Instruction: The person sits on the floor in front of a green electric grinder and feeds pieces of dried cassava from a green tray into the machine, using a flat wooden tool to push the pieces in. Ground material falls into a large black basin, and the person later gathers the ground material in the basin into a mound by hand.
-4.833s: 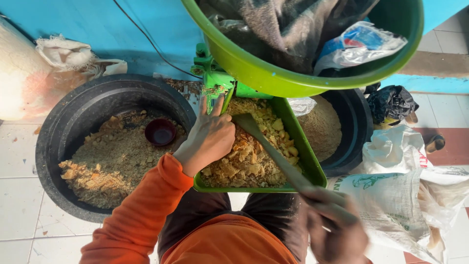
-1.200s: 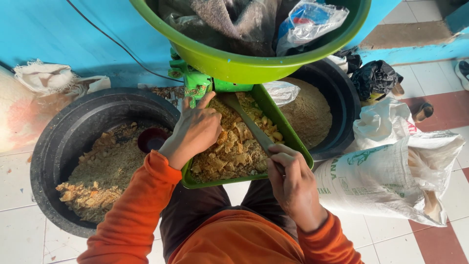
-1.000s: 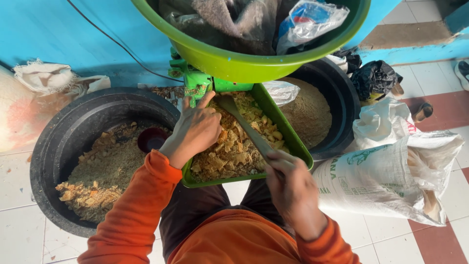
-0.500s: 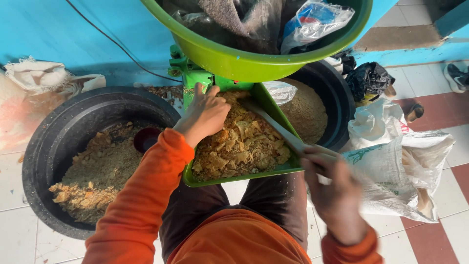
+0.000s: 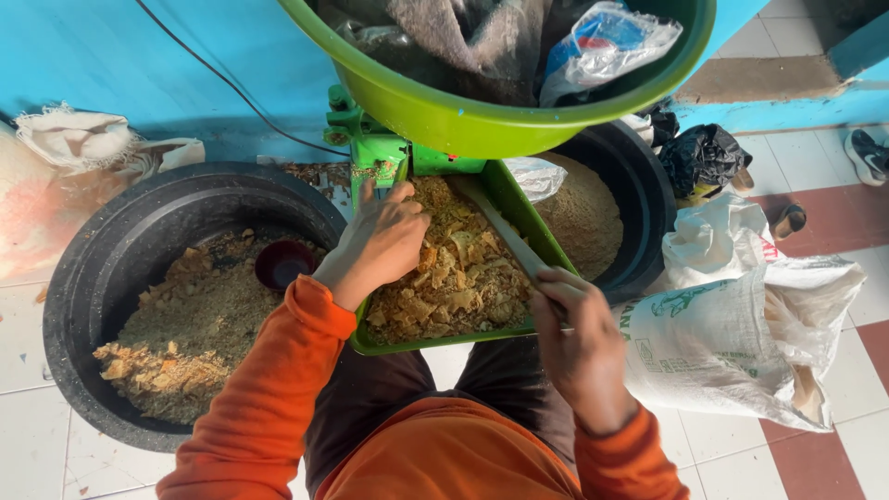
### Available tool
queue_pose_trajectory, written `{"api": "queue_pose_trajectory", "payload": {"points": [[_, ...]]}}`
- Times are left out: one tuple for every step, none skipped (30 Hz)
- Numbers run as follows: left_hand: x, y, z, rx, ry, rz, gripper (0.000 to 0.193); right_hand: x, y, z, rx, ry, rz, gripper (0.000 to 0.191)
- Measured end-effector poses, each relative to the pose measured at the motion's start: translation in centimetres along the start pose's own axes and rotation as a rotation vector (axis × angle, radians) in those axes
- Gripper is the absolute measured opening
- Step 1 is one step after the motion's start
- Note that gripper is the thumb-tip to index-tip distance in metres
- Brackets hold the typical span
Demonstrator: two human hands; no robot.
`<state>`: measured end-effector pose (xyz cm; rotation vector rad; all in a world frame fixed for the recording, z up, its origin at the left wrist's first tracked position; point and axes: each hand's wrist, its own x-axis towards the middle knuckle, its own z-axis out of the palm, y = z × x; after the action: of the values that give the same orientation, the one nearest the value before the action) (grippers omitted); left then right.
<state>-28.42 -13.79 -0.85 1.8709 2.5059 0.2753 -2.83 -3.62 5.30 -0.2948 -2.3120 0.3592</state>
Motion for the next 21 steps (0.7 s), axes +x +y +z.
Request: {"api": "queue_pose_trajectory", "payload": {"points": [[0.0,0.0,0.0,0.011,-0.044,-0.017,0.013,0.0,-0.2,-0.7,0.020,0.019,0.034,0.020],[0.0,-0.1,0.1,0.030,-0.042,-0.016,0.012,-0.3,-0.4,-1.8,0.041,0.035,0.071,0.021],[0.1,-0.1,0.2,0.048,-0.040,-0.013,0.013,-0.6,-0.6,-2.6,0.060,0.052,0.111,0.022],[0.1,-0.1,0.2,0.067,-0.038,-0.009,0.014,-0.8,-0.7,-3.1,0.089,0.032,0.109,0.023],[0.1,-0.2,0.3,0.070,-0.015,-0.002,0.014,-0.9,-0.7,-3.1,0.116,0.013,0.107,0.023],[0.0,-0.2,0.4,0.073,0.008,0.006,0.015,-1.1,-0.8,-3.1,0.143,-0.004,0.104,0.023],[-0.1,-0.2,0.4,0.075,0.032,0.013,0.016,-1.2,-0.8,-2.9,0.101,-0.014,0.069,0.023],[-0.2,-0.2,0.5,0.069,0.063,0.022,0.016,-1.2,-0.8,-2.4,0.059,-0.026,0.036,0.022],[-0.3,-0.2,0.5,0.064,0.094,0.030,0.016,-1.2,-0.8,-1.9,0.017,-0.037,0.004,0.021],[-0.4,-0.2,0.5,0.061,0.125,0.039,0.016,-1.2,-0.9,-1.6,0.027,-0.032,-0.013,0.021],[-0.5,-0.2,0.5,0.062,0.073,0.020,0.018,-1.2,-1.1,-1.4,0.036,-0.026,-0.031,0.020],[-0.6,-0.1,0.5,0.066,0.026,0.000,0.021,-1.1,-1.2,-1.2,0.044,-0.018,-0.055,0.020],[-0.6,-0.2,0.4,0.068,-0.020,-0.024,0.024,-1.0,-1.4,-1.1,0.059,-0.010,-0.042,0.020],[-0.7,-0.2,0.4,0.089,0.001,-0.013,0.024,-0.9,-1.5,-0.9,0.075,-0.009,-0.024,0.020],[-0.7,-0.2,0.5,0.108,0.018,0.001,0.023,-0.7,-1.8,-0.7,0.090,-0.009,0.000,0.020],[-0.7,-0.2,0.5,0.130,0.038,0.019,0.022,-0.6,-1.9,-0.5,0.081,-0.021,-0.016,0.020],[-0.6,-0.3,0.5,0.100,0.063,0.025,0.022,-0.2,-1.9,0.3,0.070,-0.030,-0.035,0.020],[-0.5,-0.3,0.5,0.069,0.087,0.031,0.021,0.2,-1.9,1.1,0.060,-0.040,-0.054,0.021],[-0.5,-0.3,0.6,0.035,0.108,0.034,0.020,0.5,-1.8,1.6,0.065,-0.044,-0.053,0.020],[-0.5,-0.3,0.6,0.036,0.115,0.039,0.020,0.8,-1.7,1.9,0.072,-0.050,-0.051,0.020],[-0.5,-0.3,0.6,0.040,0.123,0.043,0.019,0.8,-1.6,2.0,0.081,-0.055,-0.051,0.019]]}}
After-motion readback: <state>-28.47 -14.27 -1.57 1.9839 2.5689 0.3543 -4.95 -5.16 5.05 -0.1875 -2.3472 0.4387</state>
